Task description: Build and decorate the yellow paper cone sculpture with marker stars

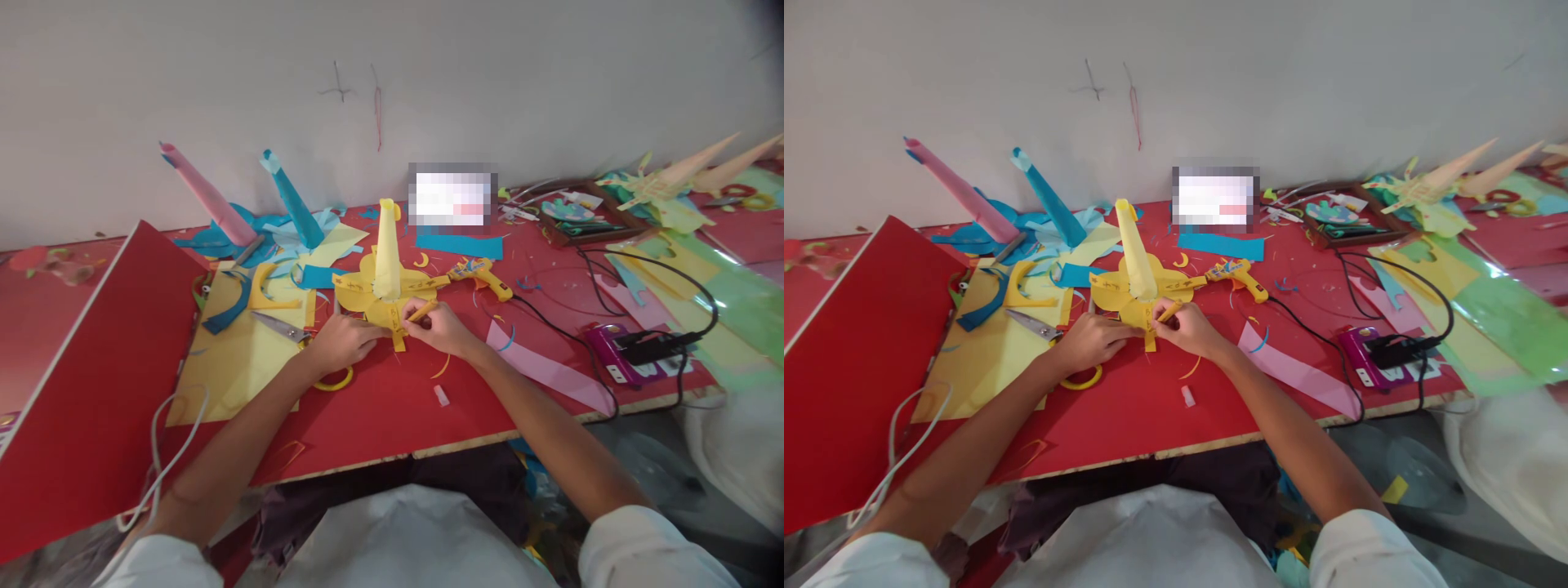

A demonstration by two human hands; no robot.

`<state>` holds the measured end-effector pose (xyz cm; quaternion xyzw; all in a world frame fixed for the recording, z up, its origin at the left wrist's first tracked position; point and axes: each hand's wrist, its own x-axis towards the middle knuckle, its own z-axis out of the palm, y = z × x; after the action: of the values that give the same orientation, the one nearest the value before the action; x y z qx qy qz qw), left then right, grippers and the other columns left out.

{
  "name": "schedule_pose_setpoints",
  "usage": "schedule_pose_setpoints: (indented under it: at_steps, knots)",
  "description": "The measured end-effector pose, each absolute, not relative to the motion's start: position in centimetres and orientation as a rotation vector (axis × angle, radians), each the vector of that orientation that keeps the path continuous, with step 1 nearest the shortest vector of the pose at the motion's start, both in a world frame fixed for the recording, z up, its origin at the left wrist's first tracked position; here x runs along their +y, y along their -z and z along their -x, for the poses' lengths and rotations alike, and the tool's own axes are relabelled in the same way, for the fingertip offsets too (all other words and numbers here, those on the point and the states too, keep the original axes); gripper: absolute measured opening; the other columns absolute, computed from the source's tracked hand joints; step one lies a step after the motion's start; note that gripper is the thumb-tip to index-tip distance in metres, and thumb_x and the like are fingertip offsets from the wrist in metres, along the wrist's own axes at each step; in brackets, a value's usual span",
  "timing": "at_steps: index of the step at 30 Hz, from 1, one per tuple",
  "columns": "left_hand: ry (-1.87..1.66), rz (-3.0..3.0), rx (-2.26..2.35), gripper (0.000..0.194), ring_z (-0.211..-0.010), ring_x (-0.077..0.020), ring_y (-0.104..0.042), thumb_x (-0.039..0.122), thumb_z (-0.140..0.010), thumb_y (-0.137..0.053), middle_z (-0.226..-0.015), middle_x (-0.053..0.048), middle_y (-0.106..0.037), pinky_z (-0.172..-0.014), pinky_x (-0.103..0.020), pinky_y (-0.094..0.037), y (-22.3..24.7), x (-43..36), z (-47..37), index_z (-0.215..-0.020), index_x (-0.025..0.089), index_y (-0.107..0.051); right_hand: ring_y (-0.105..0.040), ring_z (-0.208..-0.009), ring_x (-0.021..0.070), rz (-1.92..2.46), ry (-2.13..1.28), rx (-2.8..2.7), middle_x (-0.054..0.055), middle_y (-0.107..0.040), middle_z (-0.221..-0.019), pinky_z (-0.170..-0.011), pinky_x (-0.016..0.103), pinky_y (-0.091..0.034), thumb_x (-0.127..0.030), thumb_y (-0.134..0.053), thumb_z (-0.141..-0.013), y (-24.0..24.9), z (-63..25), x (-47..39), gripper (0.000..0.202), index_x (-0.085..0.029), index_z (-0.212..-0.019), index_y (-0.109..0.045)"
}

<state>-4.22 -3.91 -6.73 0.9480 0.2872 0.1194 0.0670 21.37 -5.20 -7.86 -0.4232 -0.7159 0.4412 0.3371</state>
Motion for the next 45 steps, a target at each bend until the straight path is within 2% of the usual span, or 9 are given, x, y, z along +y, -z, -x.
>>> schedule_pose_setpoints:
  at_steps: [10, 22, 30, 37, 45]
  knots:
    - [-0.323, -2.85, 0.877, 0.041, -0.082, -0.0165, -0.076, 0.01, -0.092, -0.054, -0.104, -0.003, -0.083, -0.073, -0.026, -0.048, 6.76, -3.94, 4.23, -0.121, 0.028, -0.077, -0.049, -0.059, 0.0106, 1.105, -1.15, -1.893, -0.003, -0.059, -0.072, -0.057, 0.025, -0.037, -0.041, -0.066, -0.088, 7.7, -21.01, -5.23, 0.021, -0.021, -0.087, -0.061]
    - [-0.313, -2.856, 0.884, 0.042, -0.082, -0.0167, -0.075, 0.012, -0.094, -0.052, -0.103, -0.003, -0.083, -0.075, -0.027, -0.049, 6.59, -4.02, 4.23, -0.123, 0.029, -0.076, -0.046, -0.058, 0.0108, 1.14, -1.117, -1.872, -0.004, -0.052, -0.068, -0.056, 0.025, -0.036, -0.033, -0.064, -0.084, 7.8, -21.15, -5.25, 0.014, -0.022, -0.082, -0.056]
    - [-0.305, -2.852, 0.884, 0.04, -0.081, -0.0156, -0.075, 0.011, -0.093, -0.054, -0.099, -0.004, -0.083, -0.073, -0.025, -0.048, 6.4, -4.01, 4.15, -0.121, 0.027, -0.077, -0.045, -0.058, 0.0109, 1.098, -1.116, -1.956, -0.004, -0.055, -0.066, -0.057, 0.025, -0.036, -0.036, -0.065, -0.086, 7.95, -21.13, -5.27, 0.015, -0.022, -0.083, -0.061]
    - [-0.315, -2.856, 0.888, 0.039, -0.085, -0.0165, -0.076, 0.011, -0.093, -0.054, -0.107, -0.003, -0.083, -0.074, -0.026, -0.048, 6.46, -3.98, 4.15, -0.12, 0.028, -0.077, -0.05, -0.062, 0.0118, 1.12, -1.086, -1.907, -0.002, -0.059, -0.074, -0.058, 0.025, -0.037, -0.04, -0.064, -0.09, 8.09, -21.21, -5.14, 0.019, -0.022, -0.087, -0.06]
    - [-0.318, -2.852, 0.89, 0.04, -0.081, -0.0164, -0.075, 0.012, -0.093, -0.055, -0.1, -0.003, -0.083, -0.071, -0.026, -0.047, 6.65, -4.0, 4.17, -0.122, 0.028, -0.077, -0.046, -0.058, 0.0109, 1.132, -1.117, -1.914, -0.004, -0.055, -0.066, -0.055, 0.025, -0.035, -0.034, -0.067, -0.083, 8.01, -21.26, -5.28, 0.016, -0.022, -0.079, -0.059]
